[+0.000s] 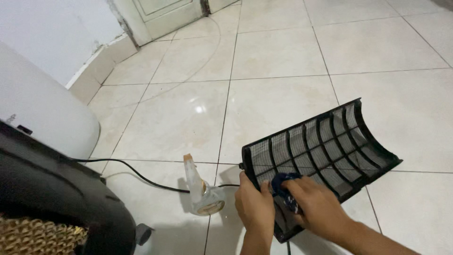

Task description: The person cleans the filter and internal components of a portable air cooler using a cloth. They wipe the filter panels, the internal mesh, and the exterior casing before reassembling the unit and moving it to a new location.

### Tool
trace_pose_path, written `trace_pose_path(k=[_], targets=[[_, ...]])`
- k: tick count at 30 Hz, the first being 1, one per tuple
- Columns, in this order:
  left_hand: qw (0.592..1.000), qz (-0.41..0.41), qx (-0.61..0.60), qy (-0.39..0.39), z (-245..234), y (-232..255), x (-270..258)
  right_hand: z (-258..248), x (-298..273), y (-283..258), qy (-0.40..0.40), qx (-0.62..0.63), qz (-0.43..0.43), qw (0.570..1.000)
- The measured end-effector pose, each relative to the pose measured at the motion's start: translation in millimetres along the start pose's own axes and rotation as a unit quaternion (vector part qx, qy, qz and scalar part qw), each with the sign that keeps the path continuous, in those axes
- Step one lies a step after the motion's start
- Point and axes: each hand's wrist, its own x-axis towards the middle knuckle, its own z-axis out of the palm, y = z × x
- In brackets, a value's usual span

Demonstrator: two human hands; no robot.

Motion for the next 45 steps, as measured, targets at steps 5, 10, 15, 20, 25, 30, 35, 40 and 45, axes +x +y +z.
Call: trace_pose_path(k=[5, 10, 15, 20, 25, 30, 35, 40, 45], targets=[[0.997, 0.004, -0.074, -0.032, -3.1, -33.7, 17.6, -13.6, 20.7, 107.9, -0.047, -0.038, 0.369, 0.928], [0.953, 0.288, -0.069, 0.064, 36.0, -55.8, 40.2, -39.2, 52.3, 89.2, 0.04, 0.487, 0.494, 0.719], [0.98, 0.111, -0.062, -0.154, -37.0, -22.6, 25.7, -81.5, 83.1, -11.3, 0.007, 0.686, 0.426, 0.59], [0.982, 0.093, -0.068, -0.149, -138.9, -2.3, 3.2, -99.7, 112.3, -88.0, -0.042, 0.657, 0.466, 0.592], [0.978, 0.129, -0.088, -0.141, -227.7, -8.3, -28.1, -115.3, 133.5, -160.6, -0.115, 0.58, 0.372, 0.715], [0.984, 0.14, -0.092, -0.064, -311.9, -25.1, -53.3, -146.9, 142.5, -250.5, -0.166, 0.605, 0.27, 0.73], [0.968, 0.137, -0.212, 0.008, -373.2, -27.6, -64.5, -186.5, 158.9, -332.8, -0.142, 0.639, 0.202, 0.728], [0.944, 0.219, -0.234, 0.079, -440.0, -3.3, -85.0, -232.8, 183.4, -389.8, -0.06, 0.658, 0.196, 0.725], [0.948, 0.157, -0.109, 0.256, -501.5, 33.9, -138.8, -272.3, 213.7, -437.4, 0.022, 0.639, 0.046, 0.767]])
